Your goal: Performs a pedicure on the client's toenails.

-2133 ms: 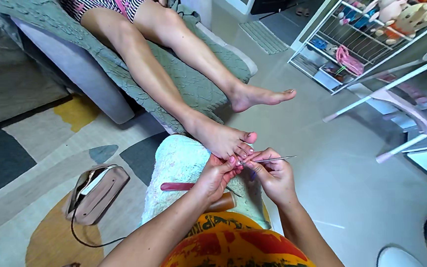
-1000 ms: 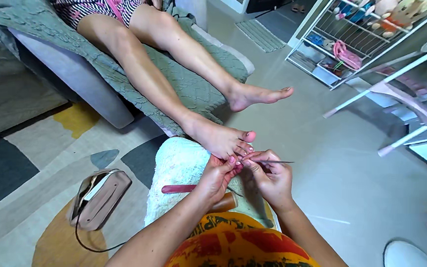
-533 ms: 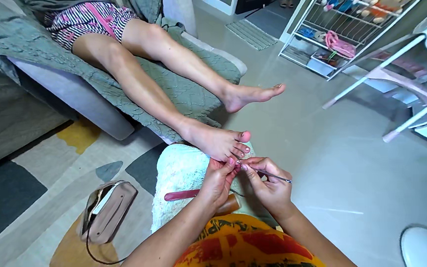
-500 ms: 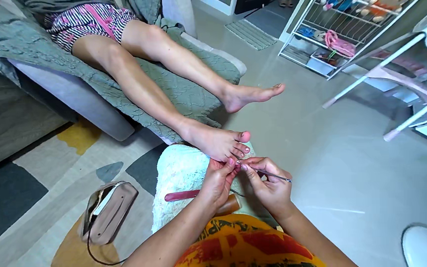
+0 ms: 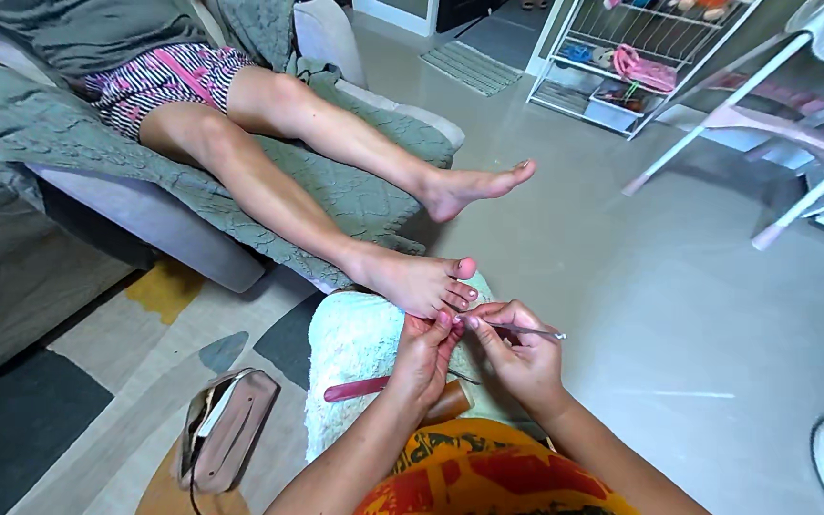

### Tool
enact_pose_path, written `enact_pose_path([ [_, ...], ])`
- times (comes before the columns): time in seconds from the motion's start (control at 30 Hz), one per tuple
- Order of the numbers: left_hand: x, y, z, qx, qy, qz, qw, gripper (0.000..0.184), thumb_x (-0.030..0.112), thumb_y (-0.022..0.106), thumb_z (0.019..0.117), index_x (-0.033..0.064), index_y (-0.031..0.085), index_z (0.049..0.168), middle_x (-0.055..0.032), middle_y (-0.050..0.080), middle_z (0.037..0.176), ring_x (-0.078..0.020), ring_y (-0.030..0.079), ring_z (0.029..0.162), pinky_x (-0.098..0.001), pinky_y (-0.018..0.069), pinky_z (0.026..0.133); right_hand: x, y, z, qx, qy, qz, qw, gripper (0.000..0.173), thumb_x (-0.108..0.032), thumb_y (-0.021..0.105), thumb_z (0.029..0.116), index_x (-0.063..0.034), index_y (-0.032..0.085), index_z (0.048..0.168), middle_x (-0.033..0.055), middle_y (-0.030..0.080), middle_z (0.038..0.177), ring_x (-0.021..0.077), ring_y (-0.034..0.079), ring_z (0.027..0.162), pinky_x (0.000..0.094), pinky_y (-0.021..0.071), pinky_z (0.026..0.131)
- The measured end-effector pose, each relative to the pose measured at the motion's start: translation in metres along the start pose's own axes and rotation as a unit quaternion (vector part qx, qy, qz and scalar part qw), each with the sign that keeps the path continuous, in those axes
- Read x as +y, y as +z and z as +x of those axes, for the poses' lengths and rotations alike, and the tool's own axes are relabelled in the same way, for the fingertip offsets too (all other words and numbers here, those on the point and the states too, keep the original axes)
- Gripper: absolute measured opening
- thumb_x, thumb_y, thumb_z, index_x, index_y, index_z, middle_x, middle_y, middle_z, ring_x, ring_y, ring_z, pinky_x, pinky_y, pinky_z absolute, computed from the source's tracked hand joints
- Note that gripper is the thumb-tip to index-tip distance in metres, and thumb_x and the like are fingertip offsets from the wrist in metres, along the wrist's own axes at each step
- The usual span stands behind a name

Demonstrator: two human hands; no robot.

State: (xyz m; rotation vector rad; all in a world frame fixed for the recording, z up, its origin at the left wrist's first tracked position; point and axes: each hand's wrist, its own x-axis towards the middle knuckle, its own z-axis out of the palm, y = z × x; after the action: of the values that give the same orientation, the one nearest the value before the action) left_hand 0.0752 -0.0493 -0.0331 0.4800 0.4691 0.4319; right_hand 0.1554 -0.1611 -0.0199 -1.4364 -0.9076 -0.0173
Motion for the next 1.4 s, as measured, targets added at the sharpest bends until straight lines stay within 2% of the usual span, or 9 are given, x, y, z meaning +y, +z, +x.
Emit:
enact_pose_path([
  [0.13, 0.000, 0.000, 0.000, -0.001, 0.006, 0.003, 1.000, 0.027, -0.010, 0.053, 0.0984, 0.0027, 0.044, 0.120, -0.0118, 0.067, 0.096, -0.0189, 0.070, 0.085, -0.0332, 0.0604, 0.084, 0.005, 0.002, -0.001, -0.003, -0.043, -0.033, 0.999, 0.007, -0.005, 0.071, 0.0918, -0.0015, 0.067, 0.087, 0.0078, 0.075, 0.098, 0.0050, 0.071, 0.081, 0.0170, 0.0585, 0.068],
  [0.4, 0.000, -0.001, 0.000, 0.007, 0.009, 0.012, 1.000, 0.026, -0.011, 0.052, 0.0979, 0.0018, 0.045, 0.119, -0.0123, 0.067, 0.095, -0.0196, 0.071, 0.085, -0.0342, 0.0603, 0.085, 0.002, 0.003, 0.000, 0.024, 0.022, 0.000, 0.999, 0.006, -0.002, 0.071, 0.0902, -0.0024, 0.065, 0.089, 0.0055, 0.075, 0.097, 0.0043, 0.070, 0.077, 0.0169, 0.0583, 0.064],
  [0.53, -0.001, -0.002, 0.001, 0.002, 0.014, 0.010, 1.000, 0.028, -0.012, 0.054, 0.0969, 0.0015, 0.045, 0.119, -0.0126, 0.068, 0.096, -0.0193, 0.071, 0.085, -0.0335, 0.0603, 0.084, 0.006, 0.005, -0.002, 0.015, -0.022, -0.026, 0.999, 0.007, -0.005, 0.071, 0.0913, -0.0011, 0.067, 0.087, 0.0071, 0.075, 0.097, 0.0039, 0.069, 0.078, 0.0164, 0.0575, 0.066],
  [0.9, -0.002, -0.004, 0.001, -0.008, 0.022, 0.011, 1.000, 0.022, -0.010, 0.052, 0.0984, 0.0015, 0.048, 0.116, -0.0126, 0.069, 0.097, -0.0195, 0.071, 0.087, -0.0343, 0.0603, 0.085, 0.005, 0.007, 0.001, 0.015, -0.021, -0.049, 0.998, 0.006, -0.005, 0.069, 0.0906, -0.0003, 0.067, 0.088, 0.0066, 0.073, 0.093, 0.0031, 0.068, 0.080, 0.0160, 0.0571, 0.071],
  [1.07, -0.001, -0.007, 0.003, -0.013, 0.016, 0.019, 1.000, 0.018, -0.009, 0.050, 0.0990, 0.0015, 0.049, 0.114, -0.0120, 0.069, 0.094, -0.0196, 0.071, 0.085, -0.0340, 0.0607, 0.083, 0.005, 0.002, 0.005, -0.002, 0.002, -0.085, 0.996, 0.009, -0.010, 0.064, 0.0922, -0.0022, 0.065, 0.089, 0.0055, 0.068, 0.090, 0.0015, 0.061, 0.074, 0.0147, 0.0515, 0.065],
  [1.17, 0.003, -0.008, 0.002, -0.012, 0.000, 0.029, 1.000, 0.014, -0.006, 0.049, 0.1003, 0.0026, 0.050, 0.112, -0.0114, 0.069, 0.092, -0.0191, 0.071, 0.083, -0.0334, 0.0601, 0.083, 0.006, -0.017, 0.008, -0.030, 0.035, -0.205, 0.978, 0.012, -0.014, 0.059, 0.0926, -0.0031, 0.064, 0.089, 0.0070, 0.067, 0.086, 0.0097, 0.064, 0.074, 0.0234, 0.0541, 0.065],
  [1.23, 0.004, -0.007, 0.001, -0.009, -0.011, 0.033, 0.999, 0.012, -0.005, 0.047, 0.1024, 0.0030, 0.050, 0.111, -0.0116, 0.069, 0.091, -0.0193, 0.071, 0.082, -0.0328, 0.0606, 0.082, 0.008, -0.030, 0.003, -0.098, 0.075, -0.344, 0.931, 0.016, -0.012, 0.054, 0.0950, 0.0009, 0.064, 0.095, 0.0162, 0.067, 0.090, 0.0285, 0.069, 0.076, 0.0444, 0.0566, 0.064],
  [1.3, 0.005, -0.006, 0.000, -0.006, -0.020, 0.020, 1.000, 0.010, -0.004, 0.045, 0.1032, 0.0028, 0.052, 0.108, -0.0126, 0.069, 0.089, -0.0209, 0.072, 0.081, -0.0339, 0.0611, 0.081, 0.009, -0.033, -0.007, -0.184, 0.140, -0.425, 0.875, 0.018, -0.006, 0.051, 0.0987, 0.0037, 0.063, 0.107, 0.0235, 0.067, 0.103, 0.0406, 0.071, 0.082, 0.0564, 0.0570, 0.067],
  [1.4, 0.005, -0.005, 0.002, -0.010, -0.028, 0.012, 0.999, 0.010, 0.000, 0.043, 0.1049, 0.0041, 0.052, 0.106, -0.0127, 0.069, 0.090, -0.0219, 0.072, 0.081, -0.0345, 0.0614, 0.080, 0.002, -0.034, -0.010, -0.228, 0.158, -0.417, 0.866, 0.017, -0.009, 0.052, 0.1018, 0.0021, 0.063, 0.110, 0.0217, 0.067, 0.103, 0.0390, 0.071, 0.079, 0.0548, 0.0580, 0.066],
])
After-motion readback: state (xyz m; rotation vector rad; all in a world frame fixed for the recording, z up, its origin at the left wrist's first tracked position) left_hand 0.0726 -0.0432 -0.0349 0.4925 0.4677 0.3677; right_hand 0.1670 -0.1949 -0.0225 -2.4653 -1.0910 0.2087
